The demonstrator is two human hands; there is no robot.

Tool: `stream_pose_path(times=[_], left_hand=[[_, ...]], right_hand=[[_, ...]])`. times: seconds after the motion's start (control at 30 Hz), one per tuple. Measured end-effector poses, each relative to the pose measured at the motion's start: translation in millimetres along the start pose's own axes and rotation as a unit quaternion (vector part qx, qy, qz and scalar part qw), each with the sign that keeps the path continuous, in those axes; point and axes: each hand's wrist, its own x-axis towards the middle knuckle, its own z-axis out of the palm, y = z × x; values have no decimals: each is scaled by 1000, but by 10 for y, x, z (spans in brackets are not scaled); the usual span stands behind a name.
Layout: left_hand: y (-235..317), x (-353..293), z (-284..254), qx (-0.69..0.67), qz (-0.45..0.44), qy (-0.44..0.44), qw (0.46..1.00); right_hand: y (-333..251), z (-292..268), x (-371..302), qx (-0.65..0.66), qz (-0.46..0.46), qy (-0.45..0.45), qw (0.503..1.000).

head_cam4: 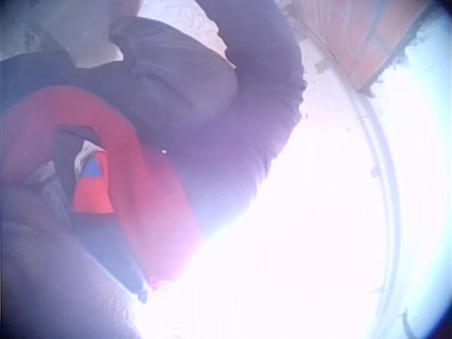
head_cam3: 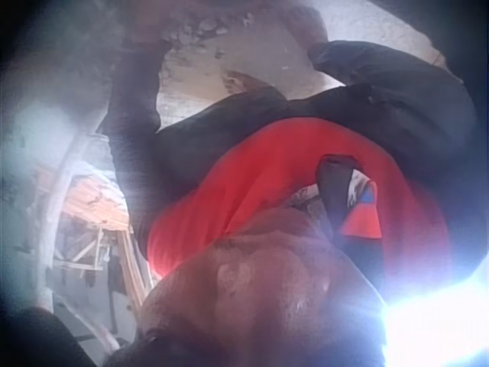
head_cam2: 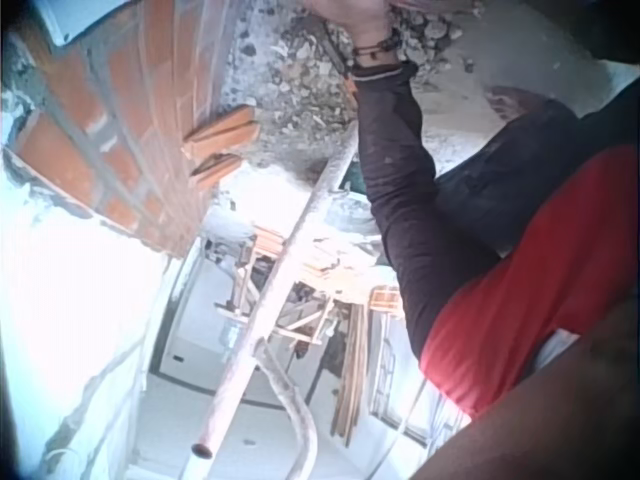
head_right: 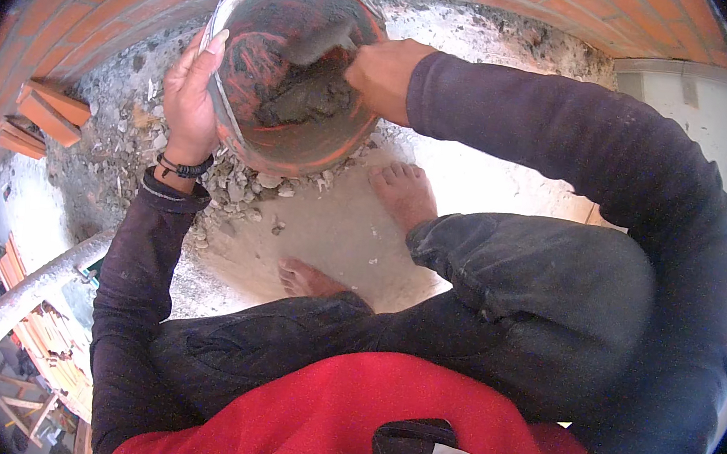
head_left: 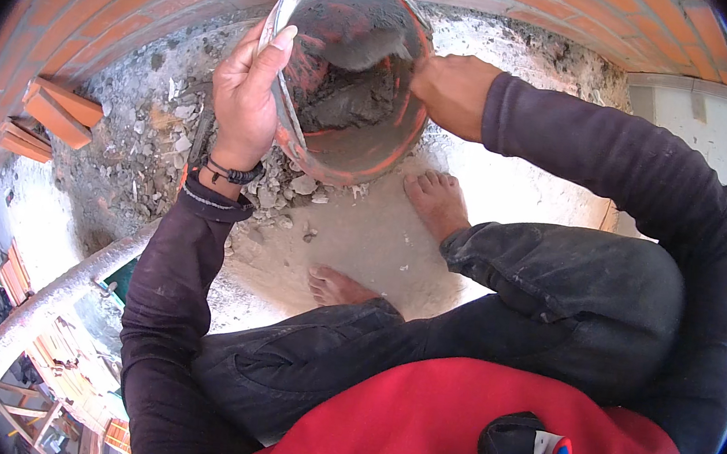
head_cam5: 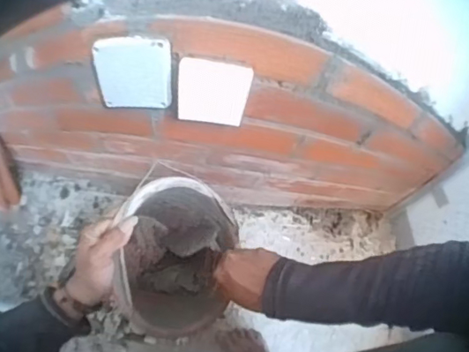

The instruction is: The person applies mortar to a brick using a trowel and then presses it into place on a partially constructed wall.

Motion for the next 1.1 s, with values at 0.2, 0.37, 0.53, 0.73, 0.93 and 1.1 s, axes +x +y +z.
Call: stream_pose_path(times=[0.2,0.37,0.53,0.73,0.93,1.1], left_hand=[[20,-51,7,68,20,-23,997],[74,-33,48,-18,13,21,1000],[15,-55,100,-10,35,-8,999],[29,-114,167,29,54,-14,998],[-15,-58,104,-13,33,2,999],[-70,-7,-93,-48,-4,2,999]], right_hand=[[-27,-168,-47,50,-14,64,997],[-31,22,-46,60,-10,-29,998],[36,85,-20,75,15,68,995],[-68,-84,-63,111,15,-42,993],[-17,68,40,47,-63,16,997],[-42,40,7,87,-58,36,994]])
